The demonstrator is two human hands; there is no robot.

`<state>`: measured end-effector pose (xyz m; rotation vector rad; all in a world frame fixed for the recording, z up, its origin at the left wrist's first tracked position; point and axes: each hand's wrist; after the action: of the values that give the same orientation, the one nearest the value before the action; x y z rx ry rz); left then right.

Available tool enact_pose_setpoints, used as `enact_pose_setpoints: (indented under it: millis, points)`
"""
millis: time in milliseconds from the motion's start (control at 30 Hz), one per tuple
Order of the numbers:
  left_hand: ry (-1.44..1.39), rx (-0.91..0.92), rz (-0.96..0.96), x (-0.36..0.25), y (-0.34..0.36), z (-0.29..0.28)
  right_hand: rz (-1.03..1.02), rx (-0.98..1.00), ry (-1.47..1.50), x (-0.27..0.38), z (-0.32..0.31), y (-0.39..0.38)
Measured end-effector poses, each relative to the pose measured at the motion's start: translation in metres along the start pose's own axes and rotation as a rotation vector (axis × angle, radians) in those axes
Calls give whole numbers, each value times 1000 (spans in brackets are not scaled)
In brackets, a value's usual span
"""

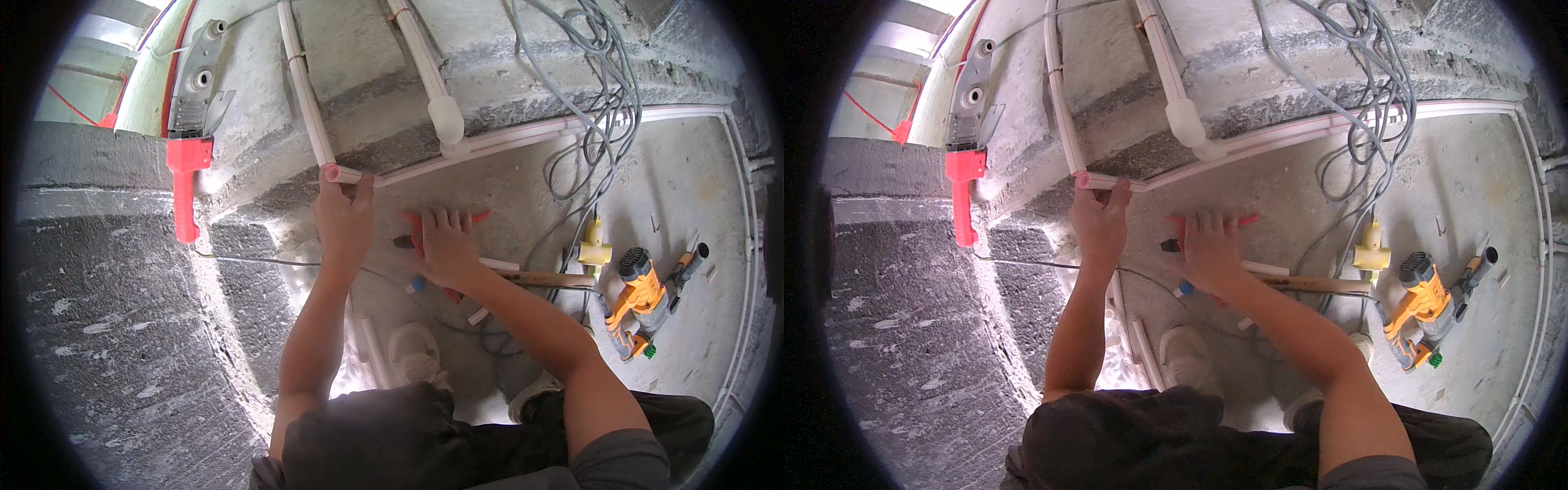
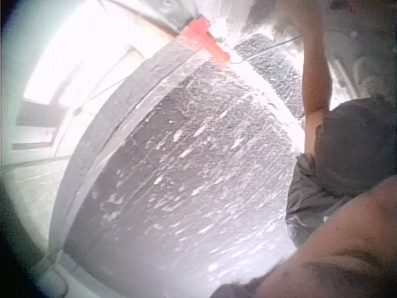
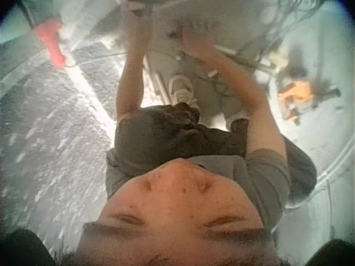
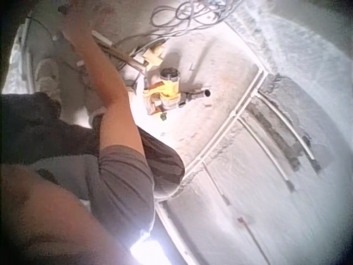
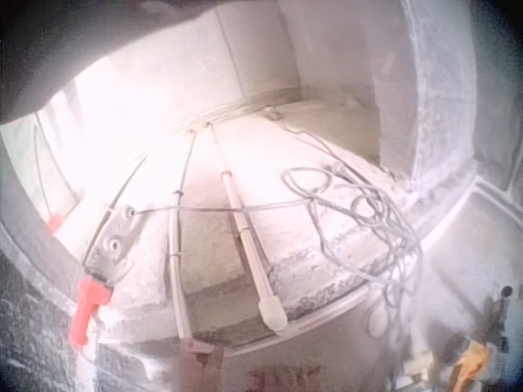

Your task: The person measures and cuts white PVC pipes using a pipe cutter and a pipe bending tool. They then fit the cut pieces into a junction and secure them against the wall.

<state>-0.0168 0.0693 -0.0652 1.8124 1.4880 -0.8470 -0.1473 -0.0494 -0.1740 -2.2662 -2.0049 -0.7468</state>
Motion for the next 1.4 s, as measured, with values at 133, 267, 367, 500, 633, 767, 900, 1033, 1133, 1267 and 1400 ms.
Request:
enact_pose_setpoints:
  millis: [133, 267, 367, 500, 633, 767, 900, 1033, 1133, 1267, 1400]
  points:
    - [8, -5, 1, -3, -1, -3, 691, 365, 1028, -16, 23, 43]
    - [-26, -1, 20, 0, 1, -2, 1045, 98, 1860, -30, 22, 79]
    - [2, -10, -22, -9, -3, -6, 1057, 16, 1853, -20, 13, 85]
    - [-39, -72, 26, -15, -6, -10, 1092, -5, 1817, -10, -2, 90]
    - [34, -54, 21, -16, -4, -13, 959, -81, 1874, -11, 7, 86]
    - [44, -62, 99, -8, -1, -15, 941, -50, 1888, -5, 12, 90]
    - [-16, -90, 142, -8, -2, -11, 902, -89, 1909, -2, 13, 89]
    - [84, -62, 140, -9, -2, -12, 867, -168, 1931, 3, 43, 87]
    - [27, -72, 162, -4, -2, -9, 859, -172, 1763, 10, 45, 91]
    - [-40, -18, 195, 3, 2, -6, 878, -317, 1672, 19, 61, 100]
    - [-78, -47, 201, -2, 2, -14, 908, -207, 1810, 30, 32, 98]
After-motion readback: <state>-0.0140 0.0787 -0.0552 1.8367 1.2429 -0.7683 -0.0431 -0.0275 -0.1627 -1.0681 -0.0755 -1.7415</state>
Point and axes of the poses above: each hand's wrist, its own y-axis towards the middle knuckle, its own z-axis out of the palm, x = y × z
